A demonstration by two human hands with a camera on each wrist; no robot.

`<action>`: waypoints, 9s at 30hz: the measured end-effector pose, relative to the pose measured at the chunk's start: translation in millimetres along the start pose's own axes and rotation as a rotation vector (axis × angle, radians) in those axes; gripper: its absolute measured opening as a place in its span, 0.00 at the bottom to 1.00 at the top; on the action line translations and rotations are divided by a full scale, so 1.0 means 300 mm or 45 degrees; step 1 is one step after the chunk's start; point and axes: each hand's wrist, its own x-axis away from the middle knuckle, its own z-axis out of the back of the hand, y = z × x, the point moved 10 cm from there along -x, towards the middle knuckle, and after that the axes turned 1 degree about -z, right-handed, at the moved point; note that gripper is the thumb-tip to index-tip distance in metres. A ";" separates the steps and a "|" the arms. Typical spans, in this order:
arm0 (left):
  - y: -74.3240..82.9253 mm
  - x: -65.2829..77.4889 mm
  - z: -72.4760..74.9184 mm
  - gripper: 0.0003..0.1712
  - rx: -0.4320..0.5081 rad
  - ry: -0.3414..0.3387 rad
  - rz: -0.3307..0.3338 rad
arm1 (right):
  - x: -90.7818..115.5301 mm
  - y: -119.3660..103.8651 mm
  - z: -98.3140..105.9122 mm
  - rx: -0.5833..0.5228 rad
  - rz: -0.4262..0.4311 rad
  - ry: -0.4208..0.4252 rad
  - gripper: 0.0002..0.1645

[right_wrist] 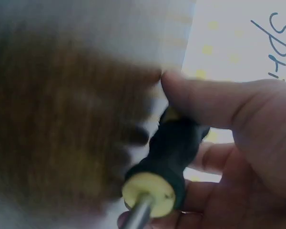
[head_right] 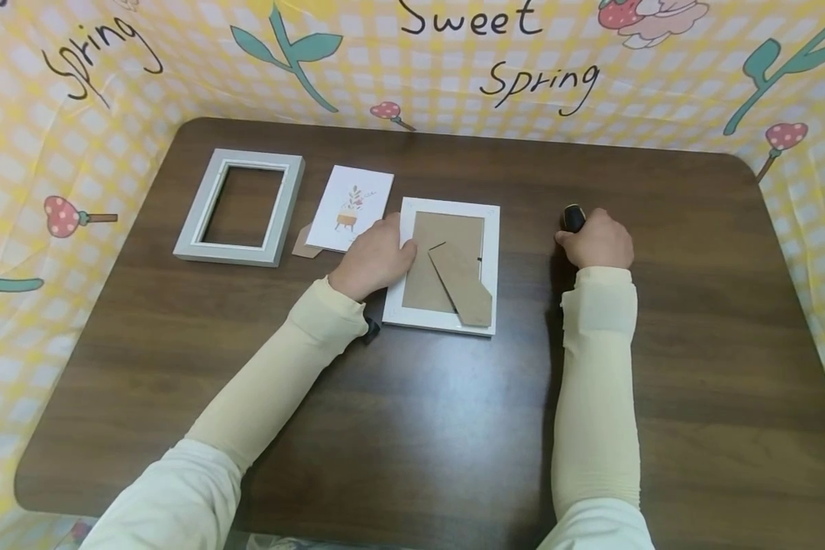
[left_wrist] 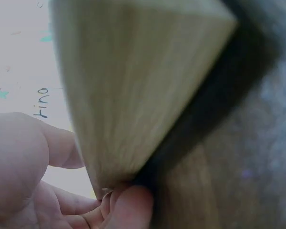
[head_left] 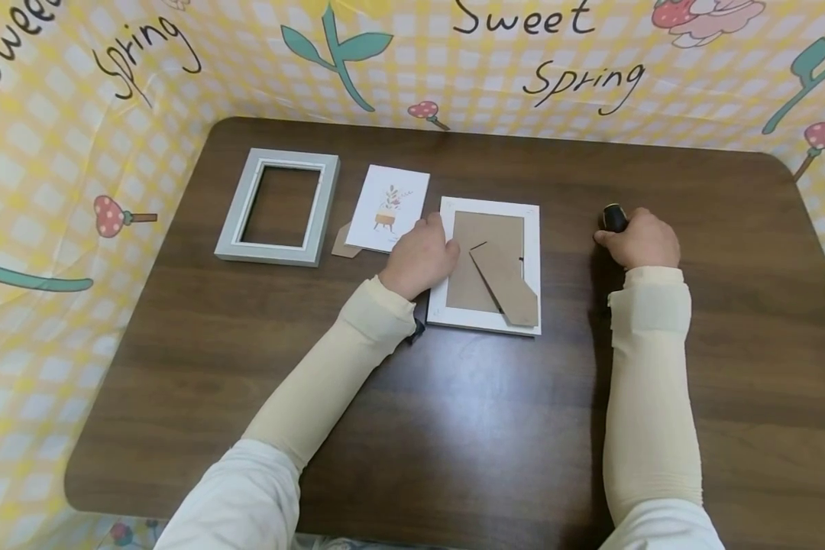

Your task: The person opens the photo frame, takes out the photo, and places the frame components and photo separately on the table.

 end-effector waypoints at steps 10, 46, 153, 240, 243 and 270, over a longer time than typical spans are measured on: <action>-0.014 -0.004 0.009 0.28 0.010 0.044 -0.013 | 0.000 -0.038 -0.002 0.058 -0.018 -0.001 0.40; 0.130 0.074 0.012 0.64 -0.272 -0.042 -0.409 | 0.102 -0.386 -0.177 0.051 0.302 -0.518 0.23; 0.034 0.011 0.025 0.44 -0.125 -0.181 -0.452 | 0.059 -0.272 -0.019 -1.687 0.182 -0.217 0.15; 0.020 -0.003 0.018 0.43 -0.100 -0.220 -0.454 | 0.226 -0.402 0.267 -1.352 0.587 -0.239 0.14; 0.024 -0.006 0.015 0.41 -0.066 -0.228 -0.454 | 0.230 -0.344 0.299 -1.518 0.653 -0.257 0.11; 0.092 0.043 0.004 0.39 -0.243 -0.350 -0.457 | 0.158 -0.510 0.147 -1.012 0.623 -0.146 0.14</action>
